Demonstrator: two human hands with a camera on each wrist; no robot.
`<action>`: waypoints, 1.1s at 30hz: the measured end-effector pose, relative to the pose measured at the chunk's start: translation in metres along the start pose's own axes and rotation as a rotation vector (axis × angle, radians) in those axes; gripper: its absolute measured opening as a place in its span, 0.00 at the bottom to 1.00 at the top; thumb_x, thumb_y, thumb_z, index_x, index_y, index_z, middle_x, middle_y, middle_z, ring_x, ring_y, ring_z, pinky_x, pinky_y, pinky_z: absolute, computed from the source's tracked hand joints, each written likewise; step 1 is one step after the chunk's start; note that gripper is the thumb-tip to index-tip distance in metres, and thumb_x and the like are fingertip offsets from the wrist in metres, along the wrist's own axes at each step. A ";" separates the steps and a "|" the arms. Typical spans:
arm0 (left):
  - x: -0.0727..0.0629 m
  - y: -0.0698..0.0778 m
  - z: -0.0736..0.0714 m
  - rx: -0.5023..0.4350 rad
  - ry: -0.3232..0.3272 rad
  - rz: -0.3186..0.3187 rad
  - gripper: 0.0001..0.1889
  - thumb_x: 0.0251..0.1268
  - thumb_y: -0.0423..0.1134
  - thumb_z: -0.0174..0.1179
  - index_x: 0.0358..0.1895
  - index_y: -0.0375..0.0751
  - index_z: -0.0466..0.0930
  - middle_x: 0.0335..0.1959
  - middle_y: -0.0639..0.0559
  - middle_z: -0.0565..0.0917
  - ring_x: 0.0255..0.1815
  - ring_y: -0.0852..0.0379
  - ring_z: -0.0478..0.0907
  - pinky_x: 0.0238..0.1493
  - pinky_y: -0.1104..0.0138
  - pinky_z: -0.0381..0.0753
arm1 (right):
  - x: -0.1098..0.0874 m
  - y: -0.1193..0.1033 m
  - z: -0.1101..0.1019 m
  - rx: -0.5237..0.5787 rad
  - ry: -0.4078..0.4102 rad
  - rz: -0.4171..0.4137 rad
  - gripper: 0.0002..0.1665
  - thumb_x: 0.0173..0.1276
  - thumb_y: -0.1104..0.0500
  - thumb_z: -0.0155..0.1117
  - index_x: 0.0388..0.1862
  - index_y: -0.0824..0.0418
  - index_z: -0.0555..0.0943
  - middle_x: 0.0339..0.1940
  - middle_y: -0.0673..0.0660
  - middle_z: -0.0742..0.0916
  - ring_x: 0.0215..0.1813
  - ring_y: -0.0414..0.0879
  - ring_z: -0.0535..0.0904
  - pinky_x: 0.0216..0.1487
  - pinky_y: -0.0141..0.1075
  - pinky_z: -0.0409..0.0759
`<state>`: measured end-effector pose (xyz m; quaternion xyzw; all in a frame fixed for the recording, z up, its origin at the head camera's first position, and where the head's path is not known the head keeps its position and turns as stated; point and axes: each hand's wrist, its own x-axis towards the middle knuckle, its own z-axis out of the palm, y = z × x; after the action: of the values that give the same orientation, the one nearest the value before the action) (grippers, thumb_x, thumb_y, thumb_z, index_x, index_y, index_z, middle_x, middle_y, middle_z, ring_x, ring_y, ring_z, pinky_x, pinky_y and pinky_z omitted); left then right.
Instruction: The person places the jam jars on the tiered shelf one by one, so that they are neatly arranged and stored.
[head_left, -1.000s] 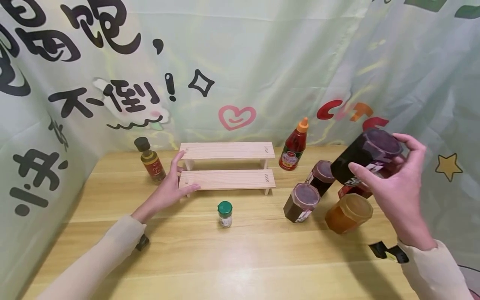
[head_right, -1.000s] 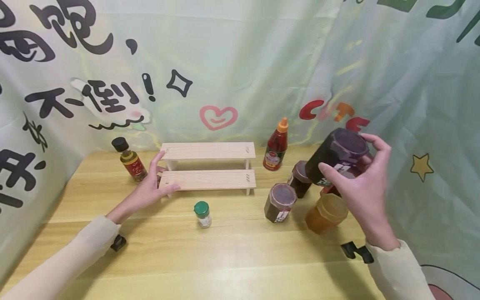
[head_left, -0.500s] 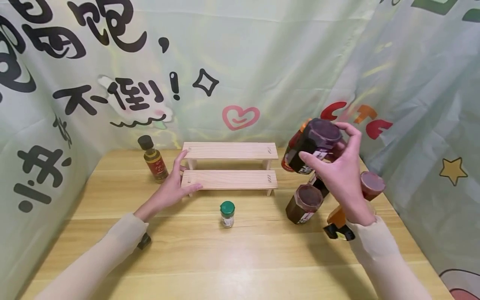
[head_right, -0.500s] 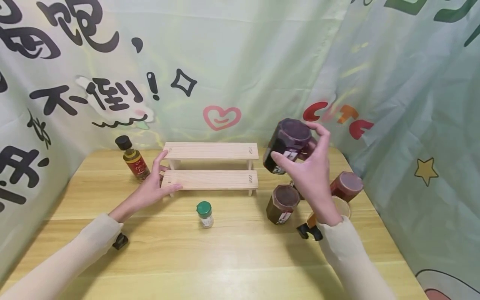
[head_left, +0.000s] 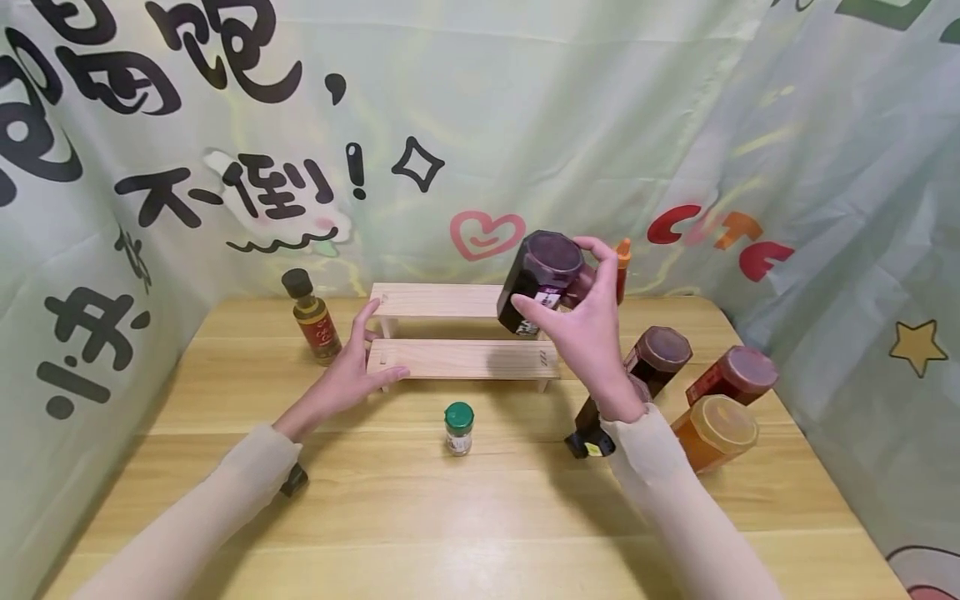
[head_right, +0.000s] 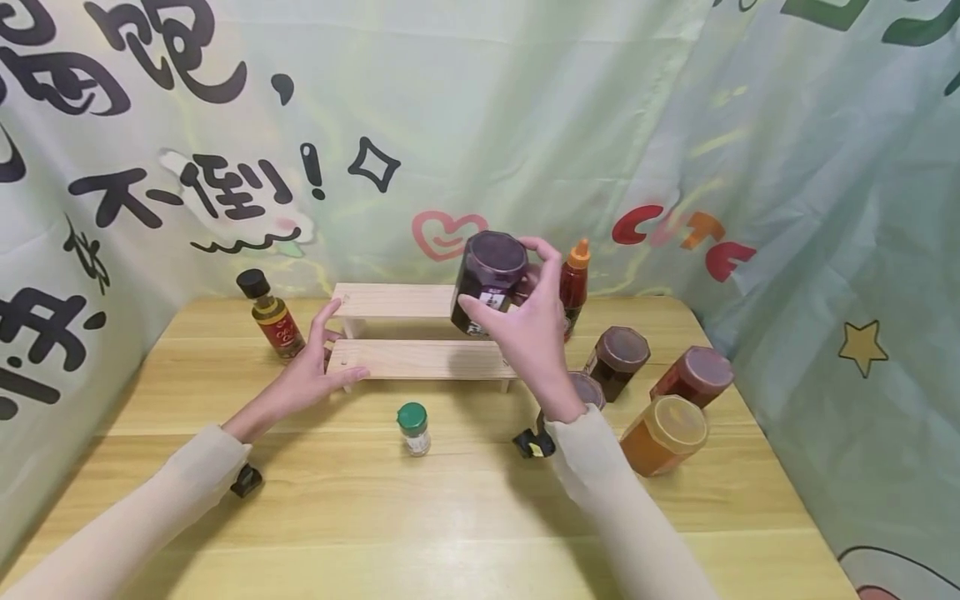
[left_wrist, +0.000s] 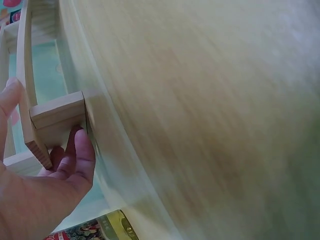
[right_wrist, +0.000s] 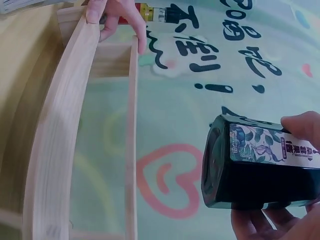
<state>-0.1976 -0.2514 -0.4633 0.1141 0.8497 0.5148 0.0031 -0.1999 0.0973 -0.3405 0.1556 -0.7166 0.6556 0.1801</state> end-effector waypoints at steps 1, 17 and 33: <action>0.000 0.000 0.000 -0.008 0.000 -0.001 0.66 0.66 0.40 0.81 0.89 0.75 0.35 0.63 0.29 0.70 0.43 0.40 0.84 0.36 0.54 0.90 | 0.002 0.001 0.005 -0.005 0.000 0.002 0.54 0.59 0.63 0.88 0.77 0.48 0.63 0.60 0.56 0.87 0.55 0.53 0.86 0.55 0.44 0.86; 0.003 0.003 0.002 0.019 0.001 -0.001 0.65 0.67 0.31 0.78 0.91 0.61 0.34 0.63 0.25 0.69 0.43 0.38 0.82 0.39 0.46 0.90 | 0.028 0.025 0.067 -0.151 -0.043 0.032 0.59 0.56 0.56 0.91 0.78 0.47 0.62 0.60 0.56 0.85 0.59 0.47 0.82 0.59 0.50 0.84; -0.010 0.035 -0.002 0.011 -0.003 -0.012 0.62 0.68 0.30 0.77 0.91 0.54 0.35 0.62 0.25 0.69 0.44 0.37 0.82 0.42 0.49 0.89 | 0.045 0.044 0.118 -0.286 -0.101 -0.002 0.61 0.55 0.54 0.92 0.78 0.51 0.60 0.56 0.57 0.82 0.54 0.51 0.83 0.57 0.48 0.82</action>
<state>-0.1817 -0.2394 -0.4330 0.1098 0.8530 0.5101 0.0070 -0.2665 -0.0158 -0.3679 0.1620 -0.8106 0.5380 0.1649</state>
